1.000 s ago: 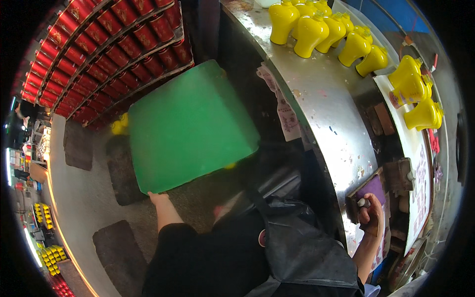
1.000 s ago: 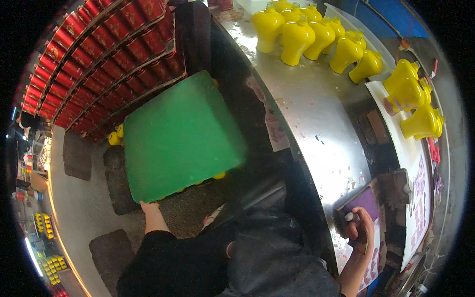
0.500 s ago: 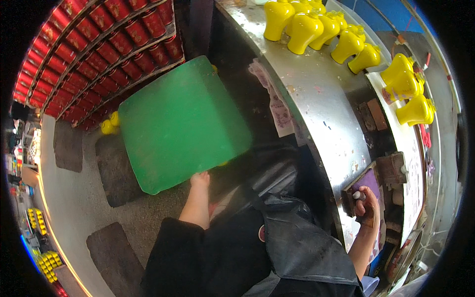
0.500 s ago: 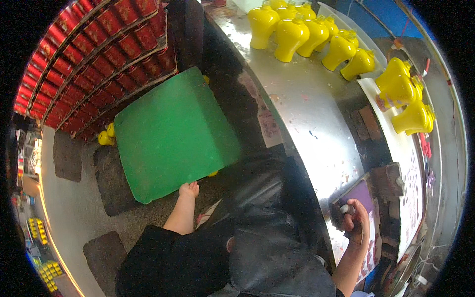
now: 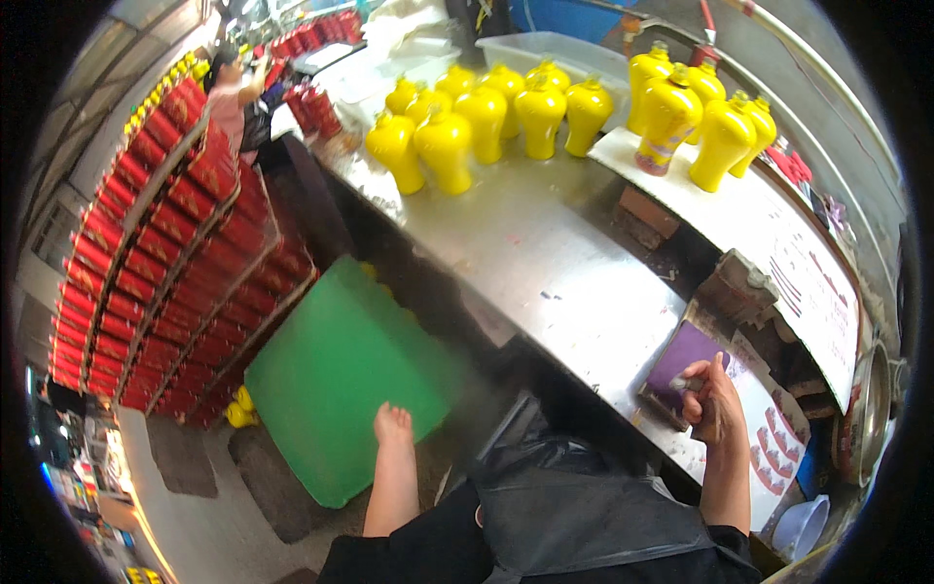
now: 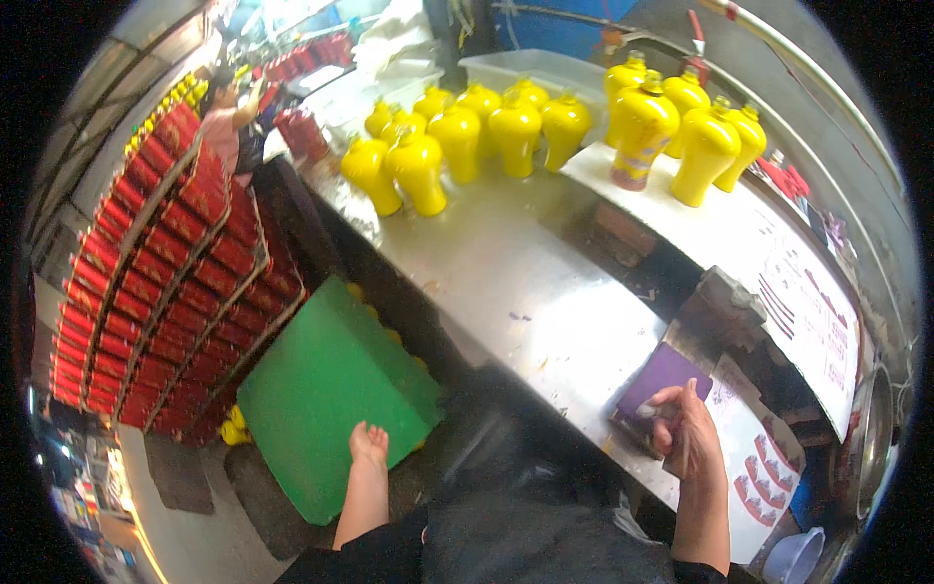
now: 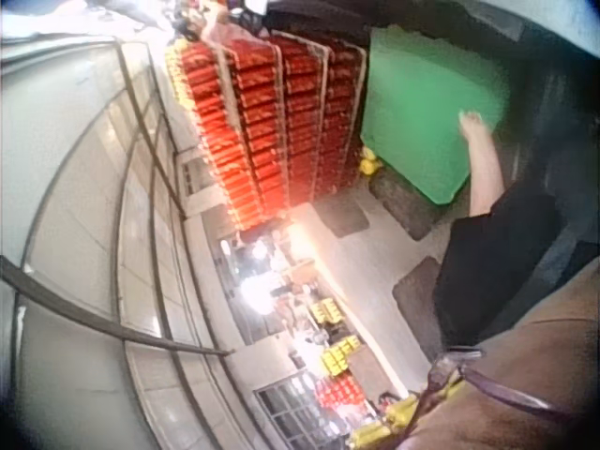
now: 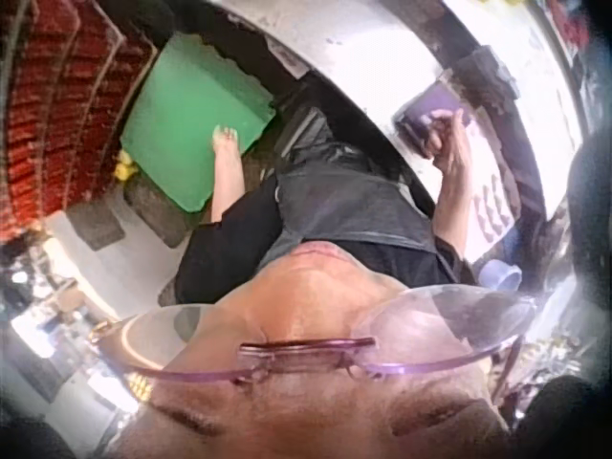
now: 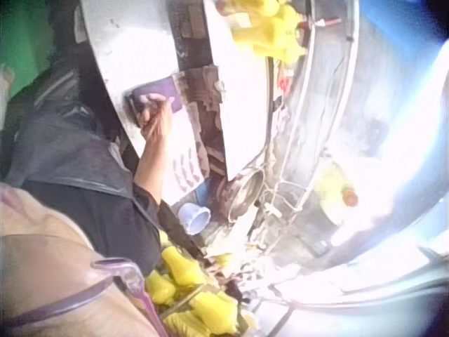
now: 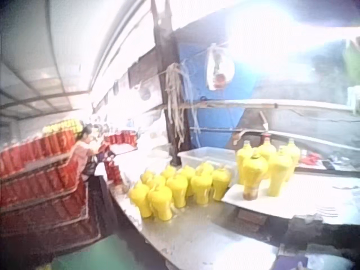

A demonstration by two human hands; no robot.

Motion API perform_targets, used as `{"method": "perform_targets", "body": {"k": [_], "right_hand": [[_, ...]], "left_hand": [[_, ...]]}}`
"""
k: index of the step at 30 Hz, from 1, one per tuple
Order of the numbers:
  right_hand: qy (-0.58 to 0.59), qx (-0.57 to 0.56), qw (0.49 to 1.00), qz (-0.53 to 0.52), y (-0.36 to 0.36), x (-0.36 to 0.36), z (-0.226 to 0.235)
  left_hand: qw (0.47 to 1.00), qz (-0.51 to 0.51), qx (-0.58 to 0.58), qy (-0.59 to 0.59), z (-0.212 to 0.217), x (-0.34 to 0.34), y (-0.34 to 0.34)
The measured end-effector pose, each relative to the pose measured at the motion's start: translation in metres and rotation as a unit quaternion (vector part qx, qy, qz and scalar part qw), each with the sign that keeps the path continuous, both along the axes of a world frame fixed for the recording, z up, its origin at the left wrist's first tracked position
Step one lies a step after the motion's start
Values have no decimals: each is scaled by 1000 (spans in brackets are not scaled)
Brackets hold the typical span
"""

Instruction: The person applies decorative stickers to yellow ceramic bottles, smoothing each label around the body and neck. They handle the bottles one at a time, rotate them to align the stickers, and place finished bottles into a green tray.

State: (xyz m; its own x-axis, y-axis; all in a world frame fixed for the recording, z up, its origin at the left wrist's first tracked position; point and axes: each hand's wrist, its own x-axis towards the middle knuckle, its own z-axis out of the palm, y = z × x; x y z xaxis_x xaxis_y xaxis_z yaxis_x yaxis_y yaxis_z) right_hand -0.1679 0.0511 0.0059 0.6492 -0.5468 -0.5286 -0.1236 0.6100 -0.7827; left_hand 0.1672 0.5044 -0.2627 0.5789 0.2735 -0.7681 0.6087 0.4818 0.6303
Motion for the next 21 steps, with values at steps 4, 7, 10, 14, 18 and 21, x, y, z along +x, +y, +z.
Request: {"method": "perform_targets", "body": {"k": [4,7,10,14,18,21], "right_hand": [[-4,36,999,-1,1,2,4],[-49,35,994,92,3,-2,7],[-86,68,992,59,-3,-13,11],[-118,76,990,4,-23,-27,19],[-84,60,994,-21,-33,-20,21],[-64,53,997,-11,-32,-7,22]], "left_hand": [[909,-207,78,-353,136,58,-138],[791,-268,156,-528,220,98,-243],[695,-250,288,-610,279,164,-322],[610,-218,483,-589,311,260,-379],[588,-323,499,-549,303,289,-382],[543,-312,482,-613,294,262,-371]]}}
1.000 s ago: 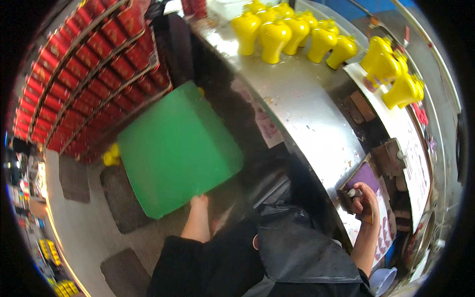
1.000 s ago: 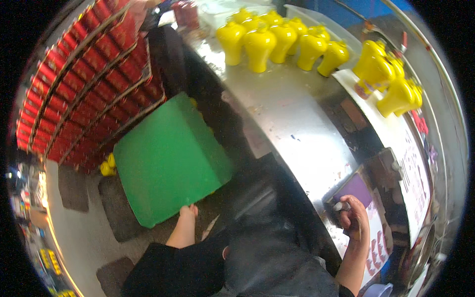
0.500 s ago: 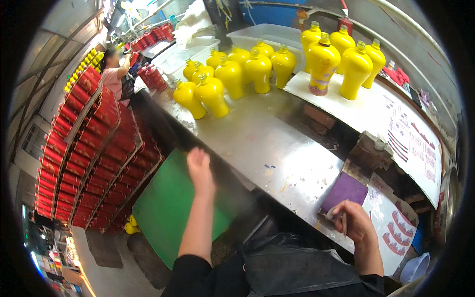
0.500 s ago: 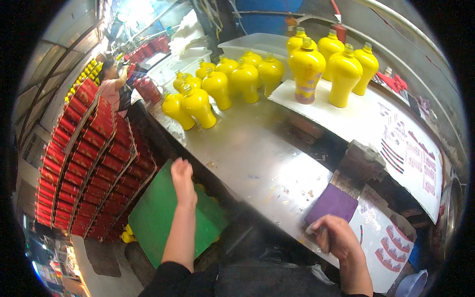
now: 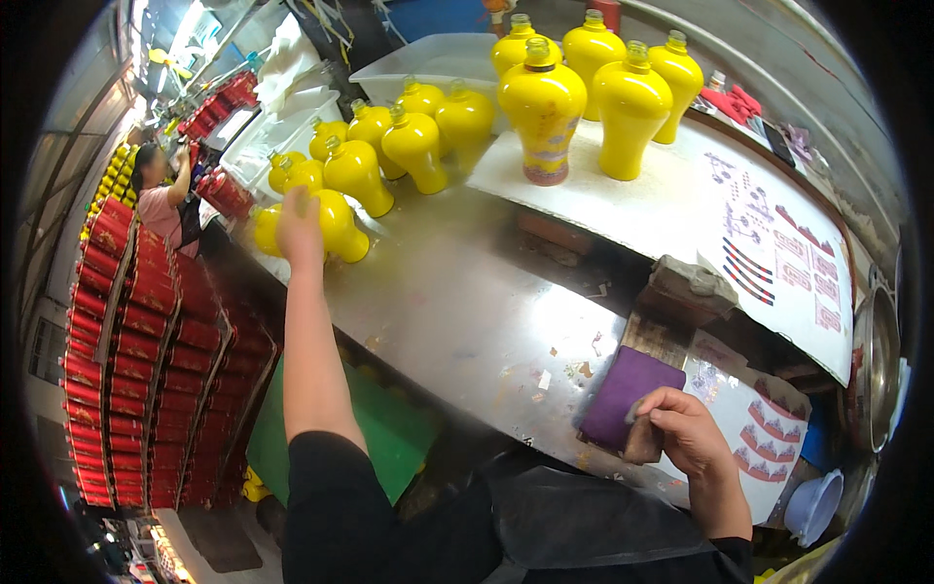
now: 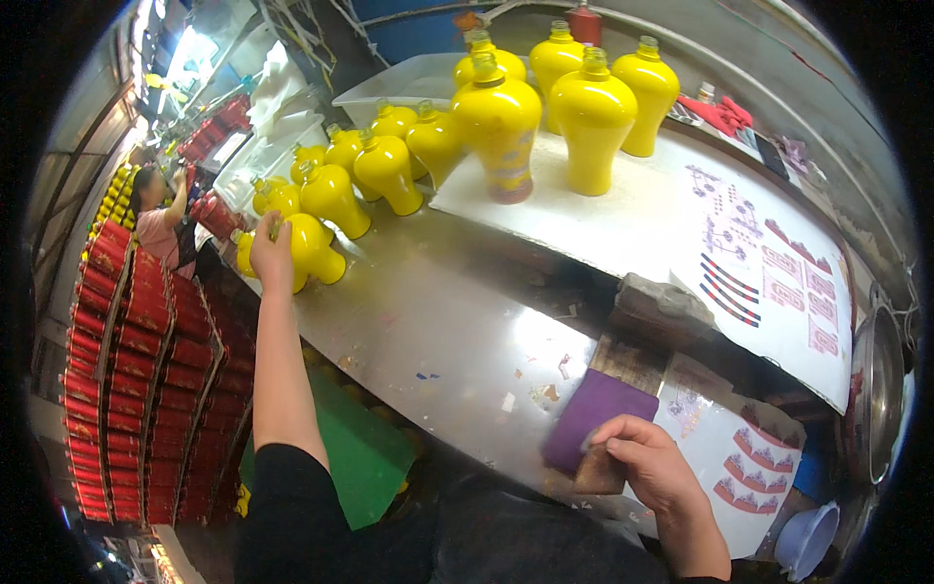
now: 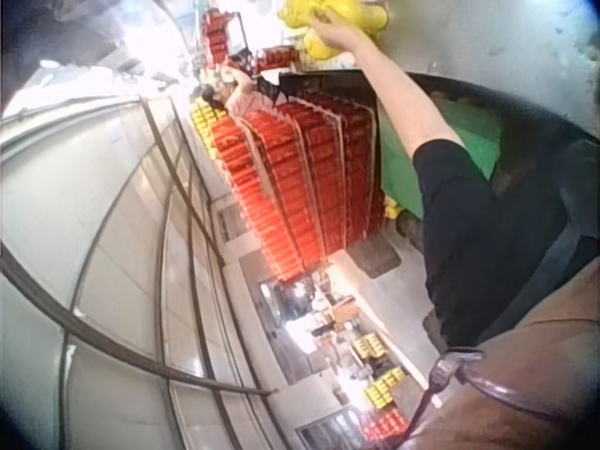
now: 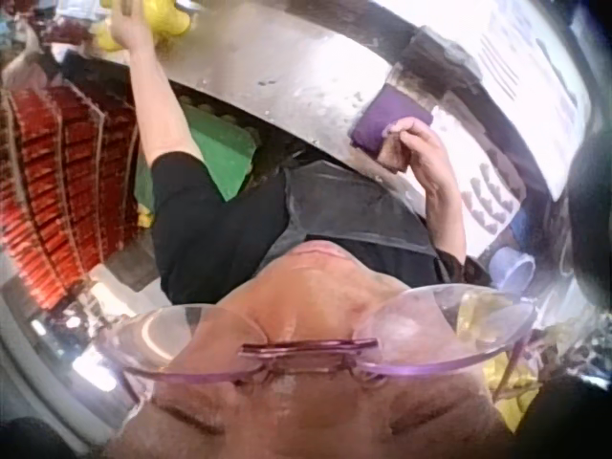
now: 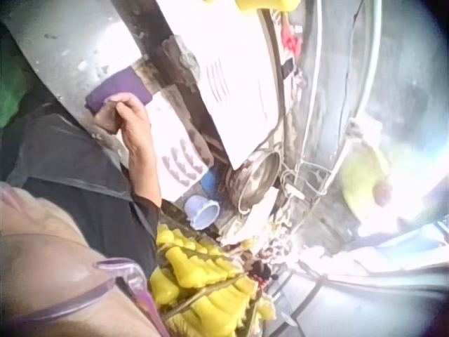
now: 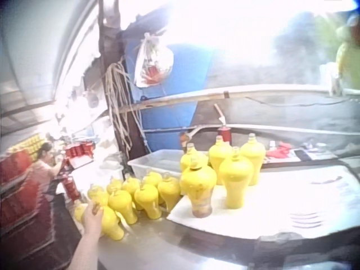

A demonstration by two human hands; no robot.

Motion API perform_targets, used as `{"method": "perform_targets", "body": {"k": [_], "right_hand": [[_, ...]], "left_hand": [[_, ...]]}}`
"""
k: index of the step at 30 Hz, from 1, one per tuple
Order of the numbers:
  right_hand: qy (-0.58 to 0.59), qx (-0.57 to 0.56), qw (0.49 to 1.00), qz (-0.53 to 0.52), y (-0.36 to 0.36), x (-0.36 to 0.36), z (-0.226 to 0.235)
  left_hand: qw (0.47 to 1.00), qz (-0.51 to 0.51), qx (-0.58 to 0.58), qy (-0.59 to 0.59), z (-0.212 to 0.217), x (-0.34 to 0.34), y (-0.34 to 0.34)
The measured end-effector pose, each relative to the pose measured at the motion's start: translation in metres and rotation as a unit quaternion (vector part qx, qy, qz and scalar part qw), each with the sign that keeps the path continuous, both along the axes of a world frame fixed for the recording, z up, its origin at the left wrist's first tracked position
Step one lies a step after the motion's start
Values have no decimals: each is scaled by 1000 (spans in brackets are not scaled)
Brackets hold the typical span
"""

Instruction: The person applies decorative stickers to yellow ceramic bottles, smoothing each label around the body and neck. They handle the bottles one at a time, rotate them to align the stickers, and place finished bottles into a green tray.

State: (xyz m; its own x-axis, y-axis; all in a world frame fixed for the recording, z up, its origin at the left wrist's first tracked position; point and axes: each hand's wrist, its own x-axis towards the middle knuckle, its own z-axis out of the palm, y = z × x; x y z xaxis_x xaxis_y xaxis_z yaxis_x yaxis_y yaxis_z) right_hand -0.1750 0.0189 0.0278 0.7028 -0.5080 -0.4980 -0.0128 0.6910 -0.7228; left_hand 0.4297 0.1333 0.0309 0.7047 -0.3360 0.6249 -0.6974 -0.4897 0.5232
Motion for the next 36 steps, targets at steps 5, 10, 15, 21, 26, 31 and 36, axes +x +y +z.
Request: {"method": "perform_targets", "body": {"k": [5,10,15,21,26,31,36], "right_hand": [[5,-41,994,104,0,10,10],[51,-77,987,134,7,7,17],[176,-403,898,16,13,-1,29],[149,-480,865,-10,5,-10,37],[195,-362,907,-90,-11,-6,2],[165,-298,932,-128,-9,-14,-10],[277,-459,832,-142,1,-14,-4]], "left_hand": [[993,-100,53,-34,5,-92,18],[921,-307,-153,185,55,-177,4],[800,-461,-147,355,93,-270,-27],[717,-560,-37,414,69,-371,-118],[763,-564,-4,317,11,-397,-136],[716,-567,19,406,-46,-427,-85],[591,-556,-47,583,-53,-438,-83]]}}
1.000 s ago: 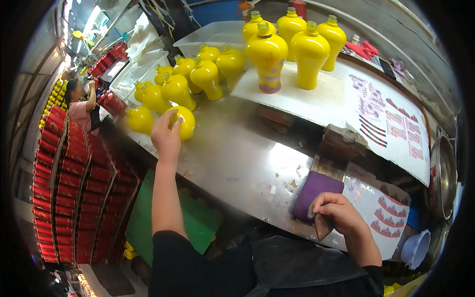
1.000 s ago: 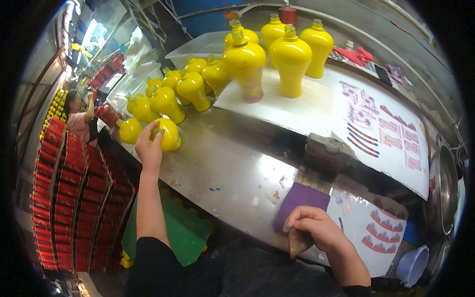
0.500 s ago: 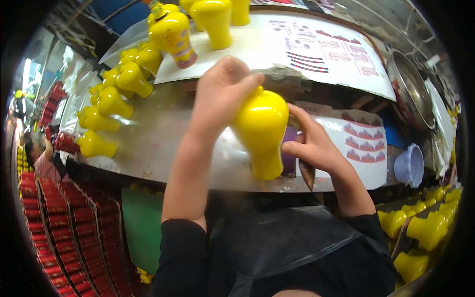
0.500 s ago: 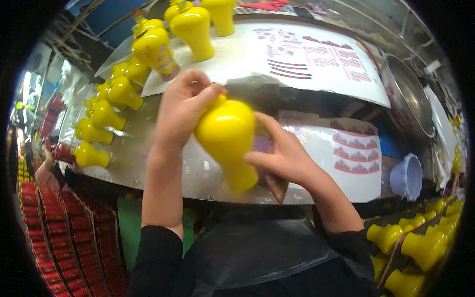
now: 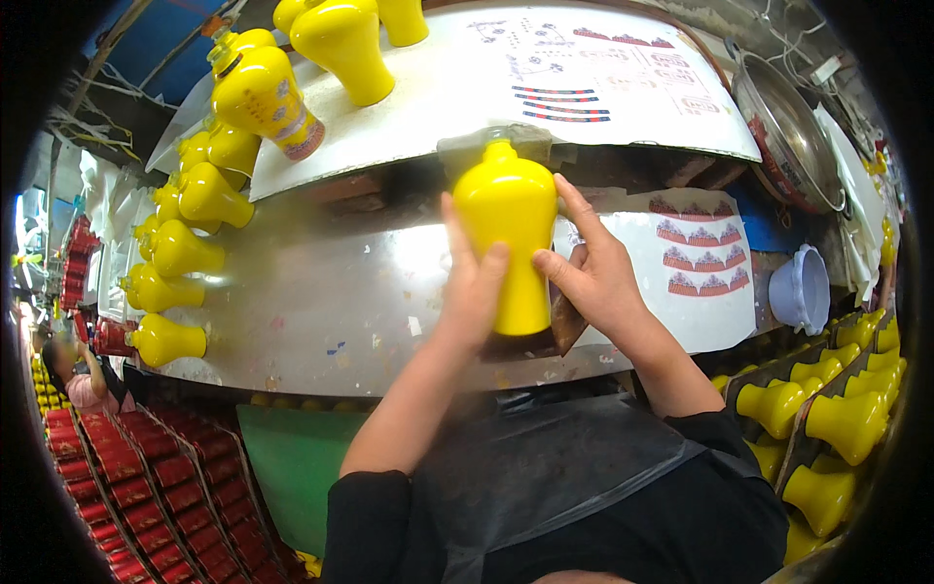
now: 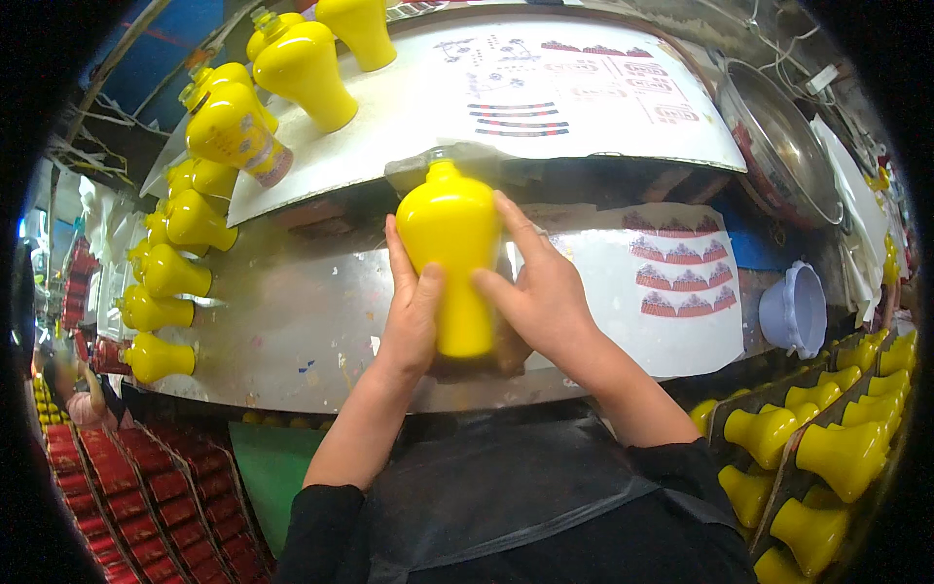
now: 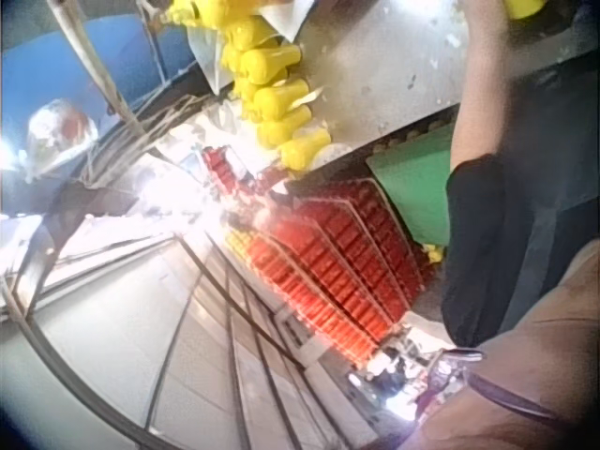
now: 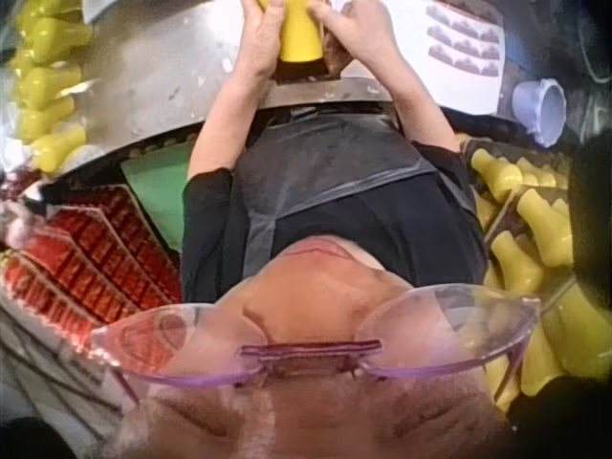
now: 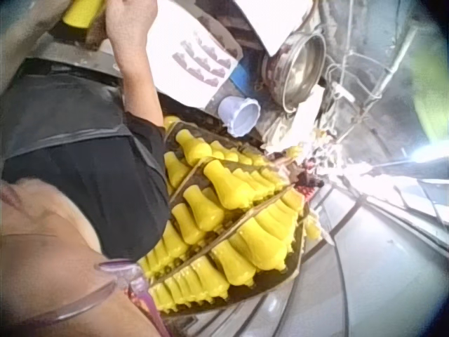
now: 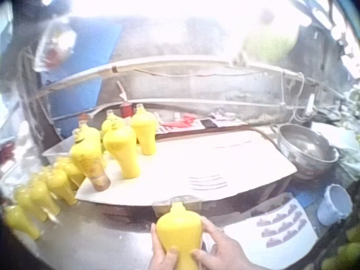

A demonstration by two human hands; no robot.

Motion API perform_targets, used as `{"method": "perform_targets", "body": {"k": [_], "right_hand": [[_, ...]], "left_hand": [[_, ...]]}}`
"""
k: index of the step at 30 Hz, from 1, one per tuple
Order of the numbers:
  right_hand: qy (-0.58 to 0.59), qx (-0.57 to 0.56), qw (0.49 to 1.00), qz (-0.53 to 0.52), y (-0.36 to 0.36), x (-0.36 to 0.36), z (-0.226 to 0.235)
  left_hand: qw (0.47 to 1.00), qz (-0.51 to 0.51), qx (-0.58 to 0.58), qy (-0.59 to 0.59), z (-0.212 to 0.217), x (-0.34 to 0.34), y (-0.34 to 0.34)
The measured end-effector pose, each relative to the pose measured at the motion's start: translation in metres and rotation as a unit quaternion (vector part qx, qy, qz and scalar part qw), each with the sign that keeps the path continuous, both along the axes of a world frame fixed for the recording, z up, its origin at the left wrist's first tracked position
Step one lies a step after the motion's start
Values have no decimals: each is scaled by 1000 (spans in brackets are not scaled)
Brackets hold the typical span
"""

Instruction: The person applies decorative stickers to yellow ceramic bottles, smoothing each label around the body and neck. They handle the bottles one at a time, rotate them to align the stickers, and place finished bottles into a green tray.

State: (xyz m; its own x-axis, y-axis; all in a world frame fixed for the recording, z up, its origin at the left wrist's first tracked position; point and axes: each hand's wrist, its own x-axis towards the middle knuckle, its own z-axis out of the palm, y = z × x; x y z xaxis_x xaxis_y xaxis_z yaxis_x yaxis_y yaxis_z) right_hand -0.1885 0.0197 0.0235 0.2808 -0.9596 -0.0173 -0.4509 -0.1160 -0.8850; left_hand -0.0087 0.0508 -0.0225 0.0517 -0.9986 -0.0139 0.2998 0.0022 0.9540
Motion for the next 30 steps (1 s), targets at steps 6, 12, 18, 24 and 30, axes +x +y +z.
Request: {"method": "perform_targets", "body": {"k": [6,12,18,24,30], "right_hand": [[-152,38,988,-1,-12,4,-6],[-49,28,998,-10,-9,-3,5],[-63,11,998,21,-3,0,1],[-197,124,972,15,-10,2,-16],[-294,133,946,25,-9,4,-19]], "left_hand": [[990,-66,48,115,7,6,-2],[998,-47,13,36,23,2,1],[986,-16,-11,-163,29,1,11],[998,-14,16,-55,17,-1,8],[996,-56,66,22,21,4,2]]}}
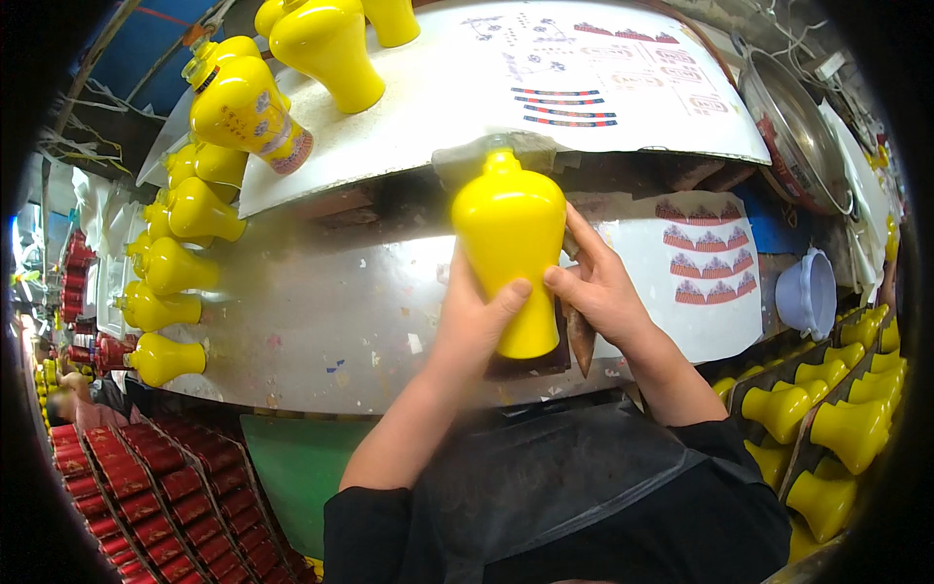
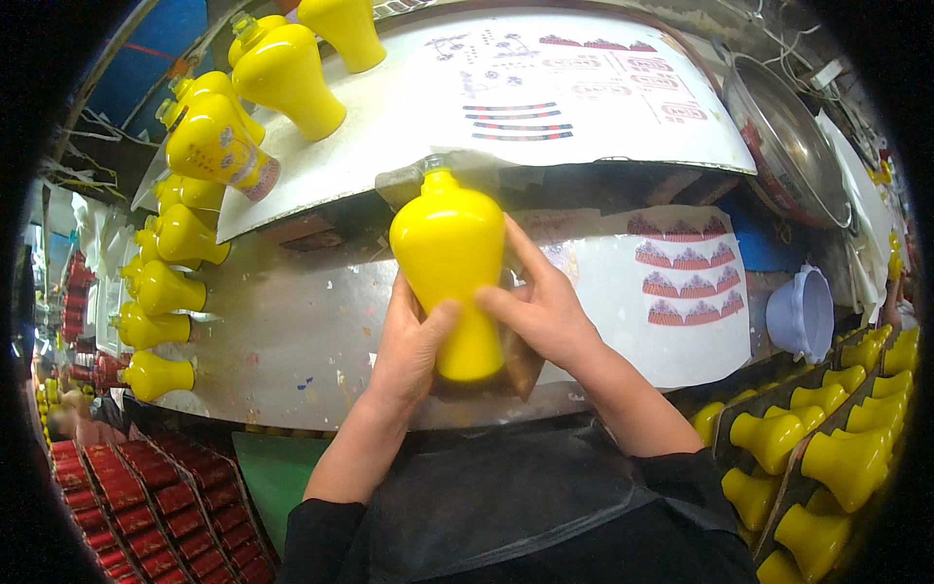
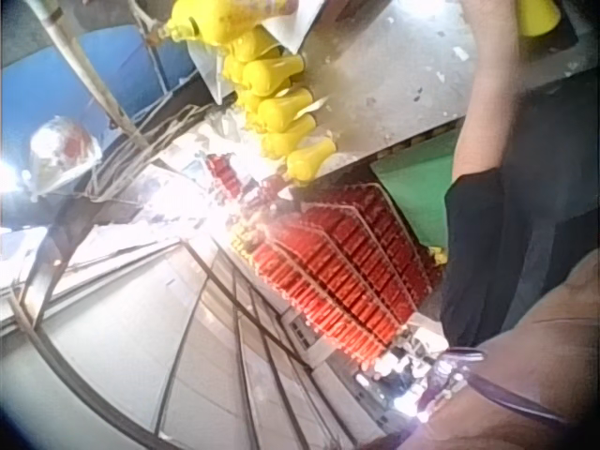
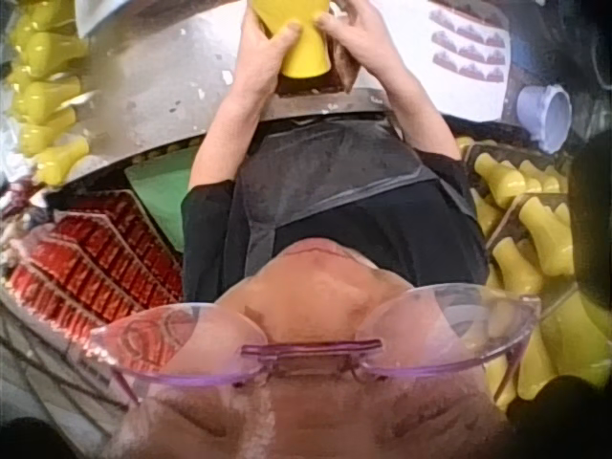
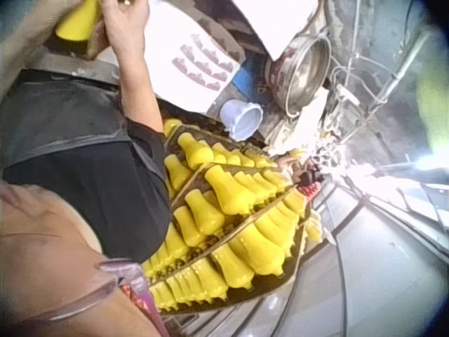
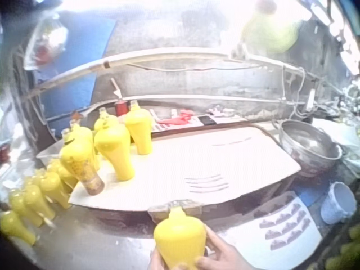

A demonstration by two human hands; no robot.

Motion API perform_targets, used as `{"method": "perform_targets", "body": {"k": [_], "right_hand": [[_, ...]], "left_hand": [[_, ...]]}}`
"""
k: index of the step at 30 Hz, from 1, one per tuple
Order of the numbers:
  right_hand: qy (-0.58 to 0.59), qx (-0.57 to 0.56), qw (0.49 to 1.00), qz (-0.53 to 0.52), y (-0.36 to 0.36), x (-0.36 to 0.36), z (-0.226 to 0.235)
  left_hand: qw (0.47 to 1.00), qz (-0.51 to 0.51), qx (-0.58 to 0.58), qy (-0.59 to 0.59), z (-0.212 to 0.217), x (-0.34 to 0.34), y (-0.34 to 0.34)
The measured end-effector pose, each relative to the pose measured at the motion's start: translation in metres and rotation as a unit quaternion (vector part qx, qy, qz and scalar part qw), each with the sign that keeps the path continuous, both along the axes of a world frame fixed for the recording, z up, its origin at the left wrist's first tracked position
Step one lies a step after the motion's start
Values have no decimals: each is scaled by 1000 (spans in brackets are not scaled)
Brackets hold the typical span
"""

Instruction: The person applies decorative stickers to yellow ceramic bottles, smoothing each label around the body and neck. They handle the bottles one at a time, rotate them to align the stickers, and place finished bottles into a green tray.

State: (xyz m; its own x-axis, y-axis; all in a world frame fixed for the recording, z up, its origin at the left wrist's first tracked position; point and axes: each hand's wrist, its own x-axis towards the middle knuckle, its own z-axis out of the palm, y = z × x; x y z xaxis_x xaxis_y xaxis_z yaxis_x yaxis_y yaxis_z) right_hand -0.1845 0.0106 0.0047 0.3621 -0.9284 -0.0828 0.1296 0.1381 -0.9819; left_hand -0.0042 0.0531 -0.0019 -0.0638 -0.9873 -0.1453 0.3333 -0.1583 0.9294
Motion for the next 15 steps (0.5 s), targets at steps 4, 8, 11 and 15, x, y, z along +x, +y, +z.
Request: {"method": "perform_targets", "body": {"k": [4,8,11,15], "right_hand": [[27,24,999,18,-3,-6,2],[81,41,995,39,-7,-14,2],[90,54,994,42,-7,-17,0],[83,40,995,28,-6,-16,-5]], "left_hand": [[999,7,-37,-29,-2,-2,-2],[992,24,-82,-89,-5,-5,2],[986,25,-95,-136,-6,-6,9],[983,12,-109,-147,-8,-4,11]]}}
